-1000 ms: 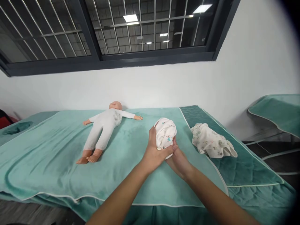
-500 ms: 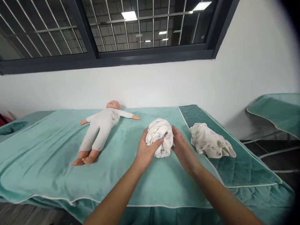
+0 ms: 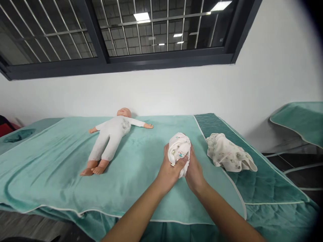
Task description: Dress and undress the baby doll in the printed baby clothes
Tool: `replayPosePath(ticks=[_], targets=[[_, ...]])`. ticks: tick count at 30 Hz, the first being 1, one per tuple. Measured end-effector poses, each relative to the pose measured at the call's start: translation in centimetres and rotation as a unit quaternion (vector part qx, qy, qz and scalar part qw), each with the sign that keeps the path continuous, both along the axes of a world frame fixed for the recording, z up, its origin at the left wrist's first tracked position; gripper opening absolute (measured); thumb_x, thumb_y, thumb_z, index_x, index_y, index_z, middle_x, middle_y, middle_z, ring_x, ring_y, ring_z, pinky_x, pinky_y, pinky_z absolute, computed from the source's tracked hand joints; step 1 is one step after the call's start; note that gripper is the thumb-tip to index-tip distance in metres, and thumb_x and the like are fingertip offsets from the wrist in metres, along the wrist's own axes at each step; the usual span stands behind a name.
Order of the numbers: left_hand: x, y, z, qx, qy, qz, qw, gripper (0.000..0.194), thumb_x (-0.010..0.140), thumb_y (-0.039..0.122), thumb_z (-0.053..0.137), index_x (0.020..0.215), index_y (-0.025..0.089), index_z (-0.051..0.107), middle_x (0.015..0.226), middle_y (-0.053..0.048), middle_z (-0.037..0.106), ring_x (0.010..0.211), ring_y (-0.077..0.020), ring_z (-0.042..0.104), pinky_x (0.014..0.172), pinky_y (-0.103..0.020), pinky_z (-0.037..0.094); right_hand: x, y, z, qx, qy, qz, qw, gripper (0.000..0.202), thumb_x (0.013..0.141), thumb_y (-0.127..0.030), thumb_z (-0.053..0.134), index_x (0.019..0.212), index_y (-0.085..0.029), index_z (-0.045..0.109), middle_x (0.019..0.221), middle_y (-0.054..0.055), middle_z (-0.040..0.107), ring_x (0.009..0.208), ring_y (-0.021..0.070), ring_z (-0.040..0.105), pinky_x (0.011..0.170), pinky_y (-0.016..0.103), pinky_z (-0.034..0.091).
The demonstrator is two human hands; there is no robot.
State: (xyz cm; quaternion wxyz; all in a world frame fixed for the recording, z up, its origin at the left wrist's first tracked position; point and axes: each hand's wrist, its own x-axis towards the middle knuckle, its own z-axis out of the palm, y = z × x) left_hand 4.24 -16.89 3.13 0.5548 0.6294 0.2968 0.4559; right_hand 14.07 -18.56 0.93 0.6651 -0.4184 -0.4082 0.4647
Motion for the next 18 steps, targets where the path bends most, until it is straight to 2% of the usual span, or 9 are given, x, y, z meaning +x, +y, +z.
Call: replayPosePath(ticks=[3, 5, 7, 10, 12, 14, 16, 18], targets=[[-1.6, -0.3, -0.1, -0.042, -0.021, 0.026, 0.999, 0.054, 0.081, 0.037, 0.07, 0.131, 0.026, 0.051, 0.123, -0.006, 0.065, 0.113, -0.024, 0.062, 0.099, -0.037, 0.049, 0.0, -0.5, -0.4, -0.016, -0.038, -0.018, 0.999, 0.058, 0.095, -0.061, 0.039, 0.149, -0.041, 0.035, 0.154, -0.005, 0.04, 0.147, 0.0205, 0.028, 0.122, 0.044, 0.023], [-3.8, -0.7, -0.3, -0.057, -0.019, 0.058, 0.996, 0.05, 0.077, 0.031, 0.072, 0.124, 0.024, 0.056, 0.115, -0.005, 0.068, 0.104, -0.0231, 0.065, 0.093, -0.035, 0.051, 0.2, -1.0, -1.0, -0.027, -0.089, 0.027, 0.995, 0.057, 0.095, -0.06, 0.04, 0.149, -0.042, 0.035, 0.159, -0.007, 0.03, 0.148, 0.0206, 0.024, 0.123, 0.043, 0.022], [-7.1, -1.2, -0.6, -0.048, 0.0, 0.11, 0.993, 0.051, 0.073, 0.026, 0.073, 0.121, 0.021, 0.059, 0.115, -0.005, 0.069, 0.103, -0.0233, 0.065, 0.093, -0.035, 0.051, 0.7, -1.5, -1.9, -0.04, -0.14, 0.047, 0.988, 0.059, 0.095, -0.06, 0.04, 0.151, -0.041, 0.031, 0.161, -0.005, 0.027, 0.149, 0.0225, 0.023, 0.12, 0.046, 0.028], [-14.1, -2.7, -1.3, -0.007, 0.043, 0.233, 0.971, 0.055, 0.072, 0.029, 0.074, 0.124, 0.017, 0.058, 0.124, -0.009, 0.067, 0.112, -0.0248, 0.063, 0.1, -0.036, 0.047, 2.3, -1.7, -3.2, -0.061, -0.19, 0.02, 0.98, 0.059, 0.095, -0.06, 0.039, 0.149, -0.036, 0.036, 0.157, 0.001, 0.035, 0.143, 0.0275, 0.036, 0.114, 0.048, 0.037], [-19.6, -4.3, -1.9, 0.005, 0.066, 0.352, 0.934, 0.058, 0.075, 0.035, 0.073, 0.127, 0.016, 0.056, 0.128, -0.011, 0.064, 0.116, -0.0252, 0.061, 0.103, -0.038, 0.045, 3.8, -1.2, -4.3, -0.087, -0.238, -0.018, 0.967, 0.061, 0.092, -0.063, 0.044, 0.145, -0.034, 0.043, 0.154, 0.002, 0.041, 0.138, 0.0311, 0.043, 0.115, 0.051, 0.036], [-25.4, -6.3, -2.5, 0.008, 0.103, 0.469, 0.877, 0.061, 0.074, 0.04, 0.073, 0.127, 0.015, 0.056, 0.125, -0.011, 0.066, 0.112, -0.0256, 0.062, 0.103, -0.039, 0.046, 5.3, -0.4, -5.7, -0.094, -0.323, -0.053, 0.94, 0.064, 0.087, -0.066, 0.047, 0.142, -0.033, 0.046, 0.151, 0.003, 0.044, 0.136, 0.0343, 0.044, 0.117, 0.054, 0.031], [-31.3, -8.6, -3.1, 0.006, 0.179, 0.559, 0.81, 0.059, 0.074, 0.044, 0.071, 0.125, 0.016, 0.058, 0.124, -0.01, 0.066, 0.111, -0.026, 0.062, 0.103, -0.04, 0.045, 6.3, 0.5, -7.3, -0.061, -0.402, -0.055, 0.912, 0.069, 0.086, -0.067, 0.046, 0.145, -0.031, 0.042, 0.154, 0.007, 0.04, 0.138, 0.0349, 0.041, 0.116, 0.054, 0.032], [-37.2, -11.2, -3.8, -0.02, 0.274, 0.613, 0.741, 0.059, 0.076, 0.05, 0.067, 0.124, 0.016, 0.058, 0.118, -0.01, 0.068, 0.106, -0.0265, 0.064, 0.098, -0.04, 0.048, 6.9, 1.4, -9.1, 0.003, -0.494, -0.053, 0.868, 0.073, 0.087, -0.067, 0.042, 0.146, -0.024, 0.04, 0.154, 0.013, 0.038, 0.14, 0.0359, 0.038, 0.117, 0.055, 0.03]])
